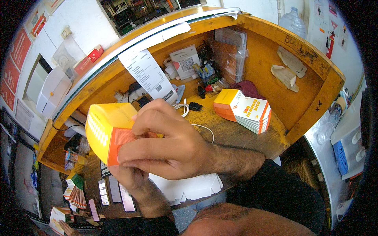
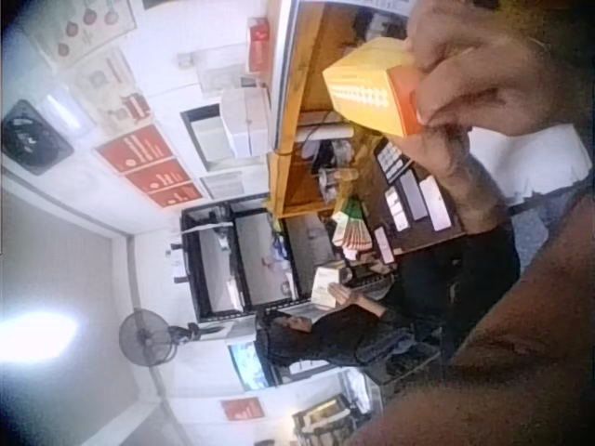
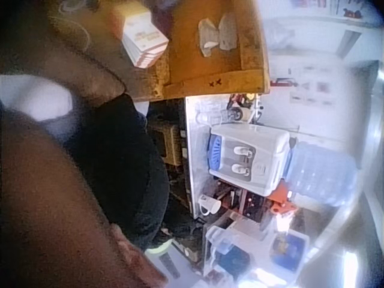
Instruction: The person folds and assembles small printed cardboard boxes by hand, tucking flaps and pressing edges to form the shape. Completed boxes are stacked on the desk.
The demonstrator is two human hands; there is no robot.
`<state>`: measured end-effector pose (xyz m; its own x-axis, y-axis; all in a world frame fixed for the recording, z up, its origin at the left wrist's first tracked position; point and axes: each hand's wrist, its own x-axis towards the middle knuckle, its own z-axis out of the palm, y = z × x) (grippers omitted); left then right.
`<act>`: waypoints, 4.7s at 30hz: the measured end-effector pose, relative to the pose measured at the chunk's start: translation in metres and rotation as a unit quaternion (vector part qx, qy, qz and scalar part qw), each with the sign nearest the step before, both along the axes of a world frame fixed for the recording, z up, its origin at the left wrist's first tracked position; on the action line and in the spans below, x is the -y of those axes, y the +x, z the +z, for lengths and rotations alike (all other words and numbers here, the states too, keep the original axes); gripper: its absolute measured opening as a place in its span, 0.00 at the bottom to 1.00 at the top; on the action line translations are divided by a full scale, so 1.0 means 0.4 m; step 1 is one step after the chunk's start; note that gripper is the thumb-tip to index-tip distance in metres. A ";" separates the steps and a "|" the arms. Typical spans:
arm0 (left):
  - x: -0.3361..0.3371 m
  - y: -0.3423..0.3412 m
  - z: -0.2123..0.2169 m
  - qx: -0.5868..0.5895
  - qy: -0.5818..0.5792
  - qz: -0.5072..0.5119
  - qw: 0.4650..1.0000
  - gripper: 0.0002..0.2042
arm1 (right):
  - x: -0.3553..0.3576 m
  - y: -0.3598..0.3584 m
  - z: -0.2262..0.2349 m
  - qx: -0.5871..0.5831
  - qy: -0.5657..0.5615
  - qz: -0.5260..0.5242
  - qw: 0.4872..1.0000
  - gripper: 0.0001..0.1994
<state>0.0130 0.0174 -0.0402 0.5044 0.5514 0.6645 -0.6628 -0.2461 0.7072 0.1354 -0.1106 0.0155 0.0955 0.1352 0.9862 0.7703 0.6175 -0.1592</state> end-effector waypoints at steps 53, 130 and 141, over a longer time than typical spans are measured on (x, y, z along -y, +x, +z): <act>0.009 0.018 0.116 0.101 -0.041 0.076 0.991 0.26 | 0.005 0.040 -0.004 0.163 0.025 -0.175 0.971 0.16; -0.006 -0.008 0.141 -0.155 0.434 0.218 0.860 0.15 | 0.009 0.051 0.019 -0.167 -0.205 0.087 0.960 0.21; 0.021 0.023 0.126 -0.146 0.300 0.201 0.921 0.15 | -0.029 0.089 -0.019 -0.075 -0.136 -0.053 0.986 0.09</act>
